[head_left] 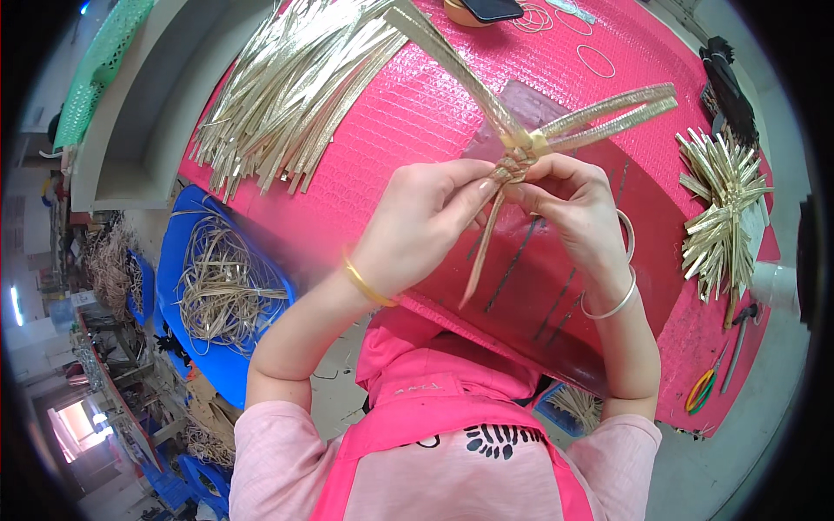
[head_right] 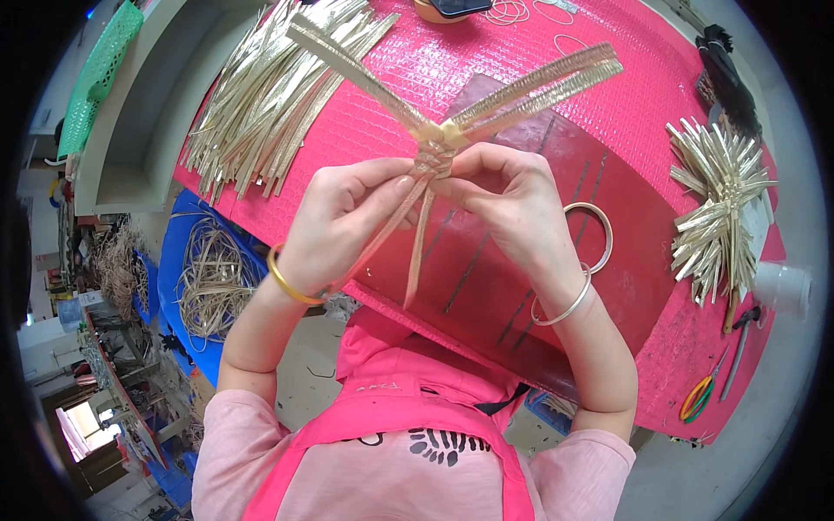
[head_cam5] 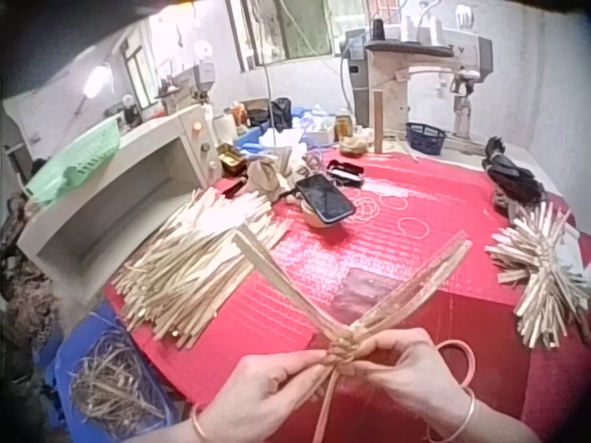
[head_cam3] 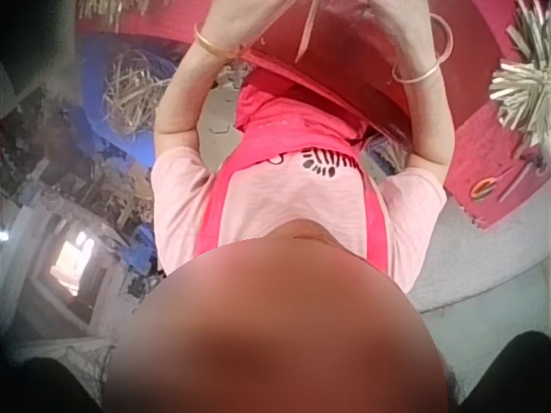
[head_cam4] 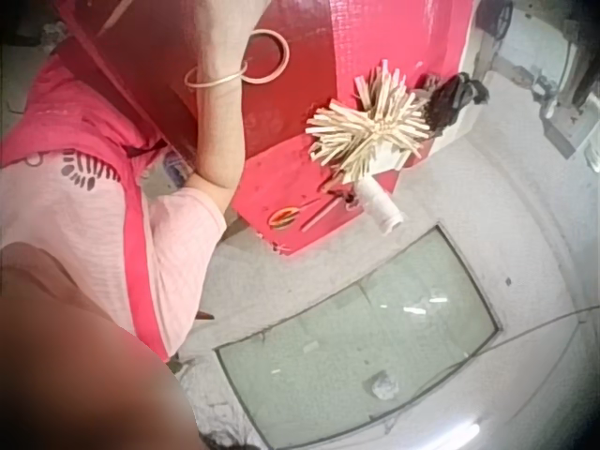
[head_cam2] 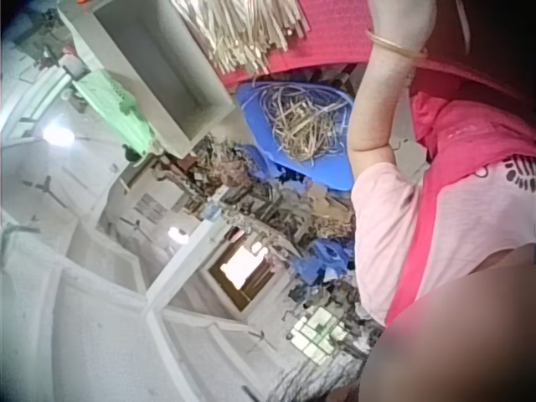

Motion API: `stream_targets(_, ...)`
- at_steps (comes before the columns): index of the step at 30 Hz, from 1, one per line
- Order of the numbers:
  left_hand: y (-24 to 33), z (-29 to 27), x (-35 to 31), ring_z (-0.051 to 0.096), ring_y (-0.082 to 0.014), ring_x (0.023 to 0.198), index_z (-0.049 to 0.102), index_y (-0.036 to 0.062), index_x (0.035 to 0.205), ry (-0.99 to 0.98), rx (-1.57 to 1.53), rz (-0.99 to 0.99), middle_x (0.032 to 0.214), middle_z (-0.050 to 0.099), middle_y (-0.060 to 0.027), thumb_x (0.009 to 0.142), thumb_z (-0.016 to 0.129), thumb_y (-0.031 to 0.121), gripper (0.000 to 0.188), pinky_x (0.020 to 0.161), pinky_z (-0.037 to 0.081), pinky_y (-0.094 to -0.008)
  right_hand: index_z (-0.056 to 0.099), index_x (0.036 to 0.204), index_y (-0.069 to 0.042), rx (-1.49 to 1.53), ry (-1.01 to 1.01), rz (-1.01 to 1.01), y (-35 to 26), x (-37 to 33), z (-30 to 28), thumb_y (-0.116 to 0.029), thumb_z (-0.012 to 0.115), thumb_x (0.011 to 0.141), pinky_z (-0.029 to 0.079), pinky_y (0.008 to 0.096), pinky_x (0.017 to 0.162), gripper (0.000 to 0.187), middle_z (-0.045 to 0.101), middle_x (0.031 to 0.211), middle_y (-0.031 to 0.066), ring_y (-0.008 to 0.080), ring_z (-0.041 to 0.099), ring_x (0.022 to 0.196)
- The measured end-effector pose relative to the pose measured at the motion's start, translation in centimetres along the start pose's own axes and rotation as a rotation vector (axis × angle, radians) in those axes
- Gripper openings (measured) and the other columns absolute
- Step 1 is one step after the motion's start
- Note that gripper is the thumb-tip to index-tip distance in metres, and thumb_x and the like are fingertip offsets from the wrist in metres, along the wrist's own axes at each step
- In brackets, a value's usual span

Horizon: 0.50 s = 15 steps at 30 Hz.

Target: Weaving gold-colored strips to create a decorative star-shaped ornament.

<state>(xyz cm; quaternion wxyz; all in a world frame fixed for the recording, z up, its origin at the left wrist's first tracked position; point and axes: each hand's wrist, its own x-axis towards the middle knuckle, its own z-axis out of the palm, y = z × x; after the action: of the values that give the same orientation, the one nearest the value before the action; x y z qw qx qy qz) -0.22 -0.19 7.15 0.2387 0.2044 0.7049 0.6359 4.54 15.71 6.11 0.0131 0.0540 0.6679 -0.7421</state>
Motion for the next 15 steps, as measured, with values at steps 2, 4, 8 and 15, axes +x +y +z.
stream_targets(2, 0.4, -1.1, 0.6, 0.055, -0.0085, 0.063, 0.058, -0.0050, 0.088, -0.042, 0.210, 0.111, 0.071, 0.059, -0.0052, 0.077, 0.054, 0.004, 0.015, 0.058, 0.045, -0.0197, 0.058, 0.076, 0.002, -0.089, 0.063, -0.002, -0.1, -0.3, 0.3, -0.003, 0.059, 0.070, 0.042, 0.0204, 0.063, 0.008, 0.059, 0.073, 0.0039, 0.0069, 0.052, 0.068)
stream_targets(4, 0.7, -1.6, 1.1, 0.056, -0.0091, 0.065, 0.059, -0.0044, 0.087, -0.077, 0.422, 0.225, 0.072, 0.060, -0.0059, 0.076, 0.055, 0.003, 0.014, 0.060, 0.045, -0.0203, 0.058, 0.077, 0.002, -0.139, 0.067, -0.005, -0.1, -0.4, 0.4, -0.004, 0.059, 0.071, 0.042, 0.0207, 0.063, 0.009, 0.059, 0.073, 0.0048, 0.0078, 0.053, 0.068)
stream_targets(8, 0.9, -1.7, 1.2, 0.056, -0.0091, 0.066, 0.060, -0.0041, 0.082, -0.077, 0.175, 0.048, 0.073, 0.060, -0.0074, 0.070, 0.059, 0.001, 0.013, 0.061, 0.046, -0.0200, 0.056, 0.083, 0.004, 0.295, -0.108, 0.164, -0.3, -0.7, -0.1, -0.007, 0.059, 0.073, 0.044, 0.0218, 0.061, 0.015, 0.059, 0.072, 0.0070, 0.0115, 0.057, 0.070)
stream_targets(15, 1.0, -0.5, 0.1, 0.056, -0.0085, 0.068, 0.059, -0.0053, 0.081, 0.068, 0.265, 0.119, 0.077, 0.061, -0.0085, 0.072, 0.057, 0.000, 0.010, 0.058, 0.046, -0.0197, 0.056, 0.081, 0.003, 0.160, 0.005, 0.035, 0.9, -0.8, 0.2, -0.009, 0.059, 0.074, 0.043, 0.0182, 0.052, 0.014, 0.059, 0.070, 0.0073, 0.0088, 0.055, 0.059)
